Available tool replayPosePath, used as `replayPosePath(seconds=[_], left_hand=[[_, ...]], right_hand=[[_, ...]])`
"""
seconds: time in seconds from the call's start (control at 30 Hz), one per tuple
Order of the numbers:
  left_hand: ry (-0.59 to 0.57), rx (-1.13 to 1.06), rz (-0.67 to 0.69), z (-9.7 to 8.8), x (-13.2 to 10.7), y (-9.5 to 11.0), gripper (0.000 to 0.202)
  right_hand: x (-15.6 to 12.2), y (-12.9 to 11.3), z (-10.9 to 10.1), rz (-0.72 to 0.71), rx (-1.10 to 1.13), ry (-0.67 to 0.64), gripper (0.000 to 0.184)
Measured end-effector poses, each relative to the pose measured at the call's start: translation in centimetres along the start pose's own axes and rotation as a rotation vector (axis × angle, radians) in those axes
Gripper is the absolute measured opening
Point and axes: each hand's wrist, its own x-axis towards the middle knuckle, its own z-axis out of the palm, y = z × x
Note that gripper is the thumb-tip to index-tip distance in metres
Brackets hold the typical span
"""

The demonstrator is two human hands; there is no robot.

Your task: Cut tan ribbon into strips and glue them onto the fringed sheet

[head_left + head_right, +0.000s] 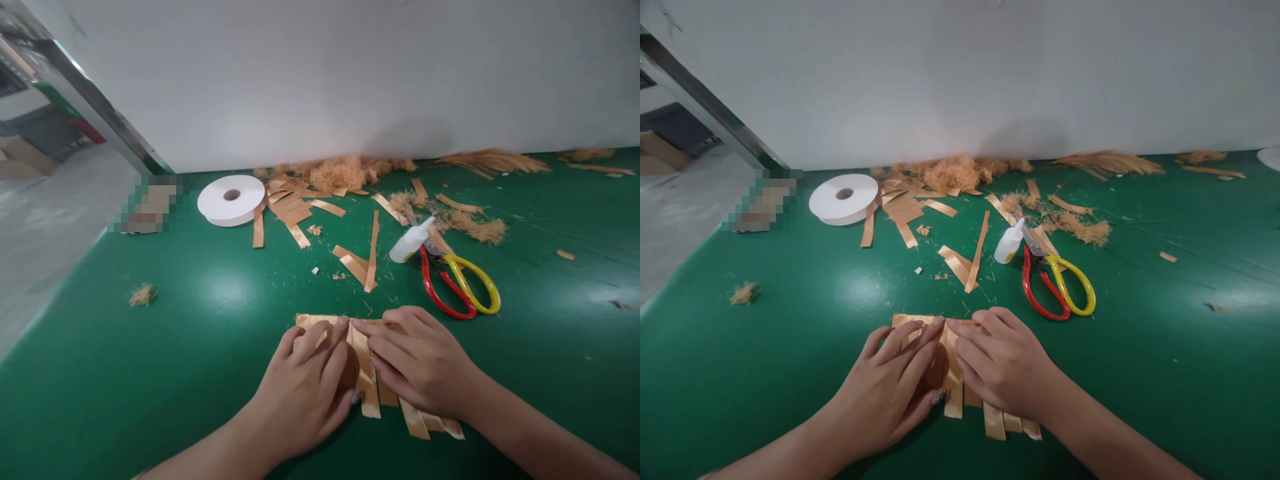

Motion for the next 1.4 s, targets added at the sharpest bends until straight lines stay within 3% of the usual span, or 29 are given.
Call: replayPosePath(seconds=[1.1,1.4], left_hand=[[-0.005,0.051,0.029,-0.31,0.39,0.15,0.045],[-0.019,0.015,0.011,-0.40,0.27,0.04,0.046]], right_hand=[[0.17,-0.14,-0.15,-0.033,-0.045,-0.006,0.015],[-0.04,-0.01,-0.30,0.078,0.095,-0.004,0.022]])
